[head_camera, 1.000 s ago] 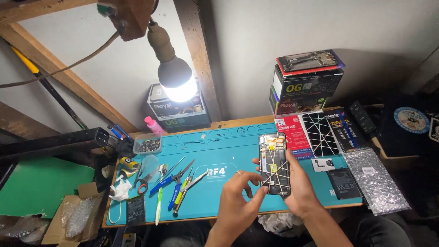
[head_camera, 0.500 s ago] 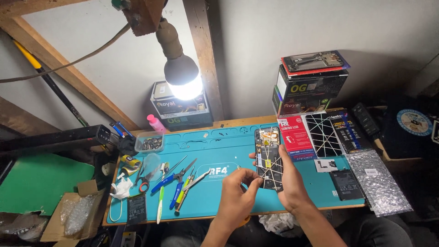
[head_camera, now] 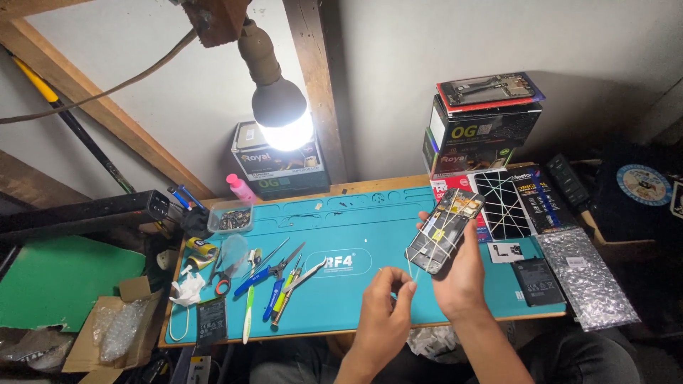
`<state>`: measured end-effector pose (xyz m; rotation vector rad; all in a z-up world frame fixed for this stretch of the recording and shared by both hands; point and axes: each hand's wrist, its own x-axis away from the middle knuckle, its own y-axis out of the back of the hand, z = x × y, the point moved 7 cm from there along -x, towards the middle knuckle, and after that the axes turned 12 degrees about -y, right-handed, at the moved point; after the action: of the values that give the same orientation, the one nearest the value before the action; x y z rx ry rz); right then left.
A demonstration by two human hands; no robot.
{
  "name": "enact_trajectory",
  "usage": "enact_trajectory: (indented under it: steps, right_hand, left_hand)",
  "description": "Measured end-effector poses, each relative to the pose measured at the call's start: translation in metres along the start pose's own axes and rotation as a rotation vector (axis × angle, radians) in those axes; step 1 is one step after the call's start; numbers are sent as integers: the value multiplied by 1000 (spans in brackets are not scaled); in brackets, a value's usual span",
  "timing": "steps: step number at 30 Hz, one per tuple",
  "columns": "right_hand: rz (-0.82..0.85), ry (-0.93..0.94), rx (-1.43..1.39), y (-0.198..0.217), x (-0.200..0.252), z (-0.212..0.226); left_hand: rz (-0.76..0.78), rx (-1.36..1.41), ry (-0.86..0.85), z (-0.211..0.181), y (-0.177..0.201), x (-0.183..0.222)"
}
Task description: The person is performing a screen replacement on a mobile phone, involving securing the screen with rubber bands and inspecting internal components.
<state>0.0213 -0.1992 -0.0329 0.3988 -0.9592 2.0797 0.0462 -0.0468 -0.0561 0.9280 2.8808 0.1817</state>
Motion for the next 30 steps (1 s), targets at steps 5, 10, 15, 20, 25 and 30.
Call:
enact_trajectory:
  steps: [5,10,15,20,25,30]
  right_hand:
    - [92,-25,-143,9,-6,6]
    - [-3,43,-50,15,-8,5]
    - [55,29,-51,14,0,12]
    - [70,-153,-59,3,20,17]
    - [69,-272,-12,-20,44,23]
    - [68,-326,48,-19,53,11]
  left_hand:
    - [-60,-201,-150,-8,17,-1]
    - [-59,-211,-338,-51,18,0]
    - [-100,-476,-468,-60,35,-5]
    - [-202,-178,-5,-37,61,-16]
    - [-371,88,137,-26,74,-12]
    - [-365,516,5,-4,75,-15]
